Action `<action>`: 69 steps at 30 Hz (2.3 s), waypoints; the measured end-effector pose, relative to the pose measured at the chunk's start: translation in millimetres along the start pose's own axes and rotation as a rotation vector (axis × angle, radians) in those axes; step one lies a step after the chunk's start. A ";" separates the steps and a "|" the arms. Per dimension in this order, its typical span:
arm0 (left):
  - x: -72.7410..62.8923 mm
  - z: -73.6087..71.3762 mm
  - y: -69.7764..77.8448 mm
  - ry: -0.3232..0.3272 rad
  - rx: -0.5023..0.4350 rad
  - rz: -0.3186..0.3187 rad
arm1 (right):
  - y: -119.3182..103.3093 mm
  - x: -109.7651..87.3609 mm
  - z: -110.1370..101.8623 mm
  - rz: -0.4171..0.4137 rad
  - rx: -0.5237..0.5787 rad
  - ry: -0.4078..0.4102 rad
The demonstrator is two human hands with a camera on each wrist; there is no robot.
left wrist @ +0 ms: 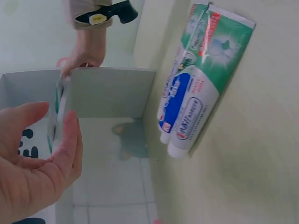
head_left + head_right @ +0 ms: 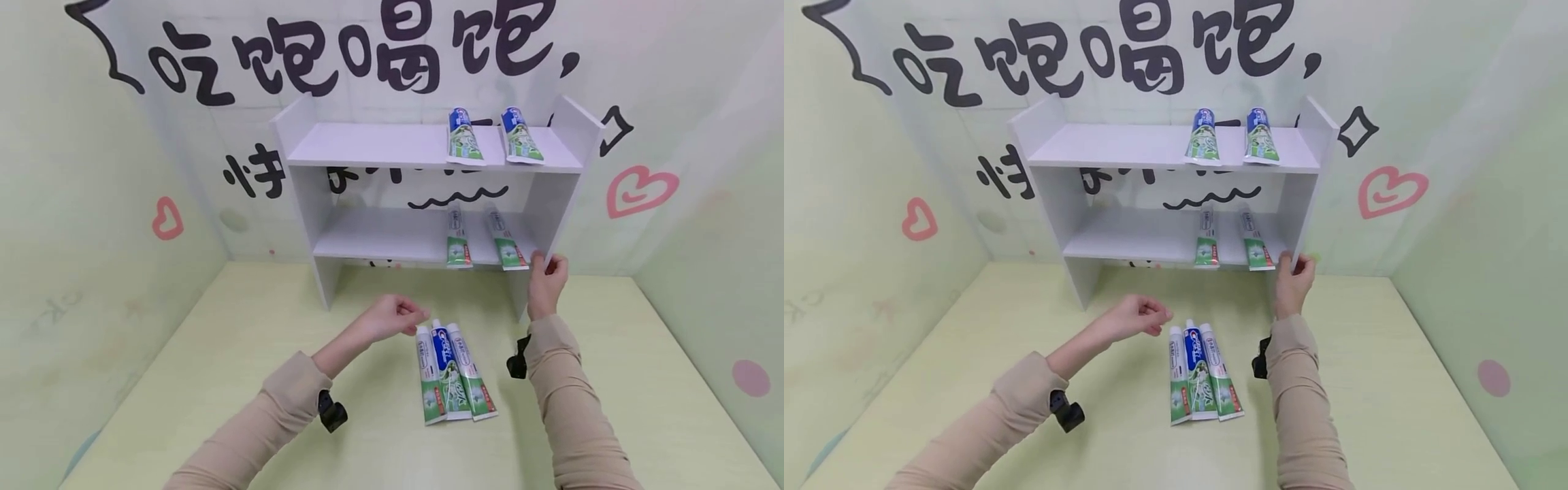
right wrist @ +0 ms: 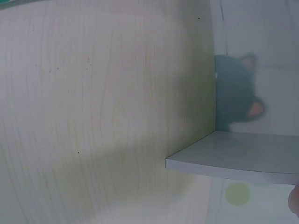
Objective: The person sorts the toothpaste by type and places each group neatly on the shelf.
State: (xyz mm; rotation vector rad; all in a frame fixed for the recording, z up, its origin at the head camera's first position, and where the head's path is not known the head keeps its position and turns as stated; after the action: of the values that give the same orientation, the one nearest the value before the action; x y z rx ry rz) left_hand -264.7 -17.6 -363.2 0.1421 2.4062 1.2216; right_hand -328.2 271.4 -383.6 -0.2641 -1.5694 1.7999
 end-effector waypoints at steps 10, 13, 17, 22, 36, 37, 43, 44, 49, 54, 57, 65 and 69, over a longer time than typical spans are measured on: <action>17.3 32.3 -41.8 -0.005 0.143 -0.125 | -7.0 1.0 4.1 -0.049 0.008 -0.008; 17.5 41.0 -48.1 -0.006 0.165 -0.140 | -6.3 0.9 3.7 -0.049 0.018 -0.017; 15.1 49.6 -58.1 0.000 0.163 -0.173 | -3.2 -0.3 1.2 -0.038 0.026 -0.022; 14.5 59.4 -69.0 -0.003 0.150 -0.195 | -1.5 -2.4 -1.6 -0.037 0.019 -0.011; 21.0 71.5 -74.4 -0.003 0.112 -0.156 | -16.3 -7.6 -0.3 -0.041 0.029 -0.019; 21.6 72.9 -74.1 -0.006 0.102 -0.151 | -18.6 -8.4 -0.6 -0.042 0.023 -0.020; 22.0 79.1 -71.1 0.002 0.069 -0.130 | -10.7 -3.7 -4.8 -0.027 0.013 -0.019; 21.6 79.5 -70.6 0.010 0.070 -0.130 | -7.5 -2.4 -5.6 -0.024 0.012 -0.017; 19.1 81.5 -68.1 0.052 0.106 -0.131 | -0.6 0.3 -8.9 -0.035 0.006 0.011; 14.6 81.4 -68.2 0.097 0.142 -0.143 | 0.7 -0.6 -5.6 -0.044 0.004 0.008; 13.7 80.8 -68.0 0.110 0.151 -0.142 | 0.7 -0.7 -3.4 -0.047 0.008 0.001; 16.6 79.4 -70.4 0.086 0.139 -0.162 | 1.4 -1.0 -3.6 -0.028 0.015 -0.006; 18.0 75.4 -74.0 0.083 0.119 -0.189 | 1.1 0.2 -0.7 -0.029 0.016 -0.021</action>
State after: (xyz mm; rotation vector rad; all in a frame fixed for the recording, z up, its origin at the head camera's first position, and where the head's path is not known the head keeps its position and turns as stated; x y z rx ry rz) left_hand -241.3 -1.3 -466.5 -0.0999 2.4985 1.0185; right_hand -328.3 272.1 -384.8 -0.2149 -1.5651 1.7973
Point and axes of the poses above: each hand's wrist, its own x-axis towards the middle knuckle, its own z-axis out of the palm, y = z × x, the point moved 6 cm from there along x, towards the middle knuckle, and after that the axes turned 9 degrees about -z, right-handed, at the moved point
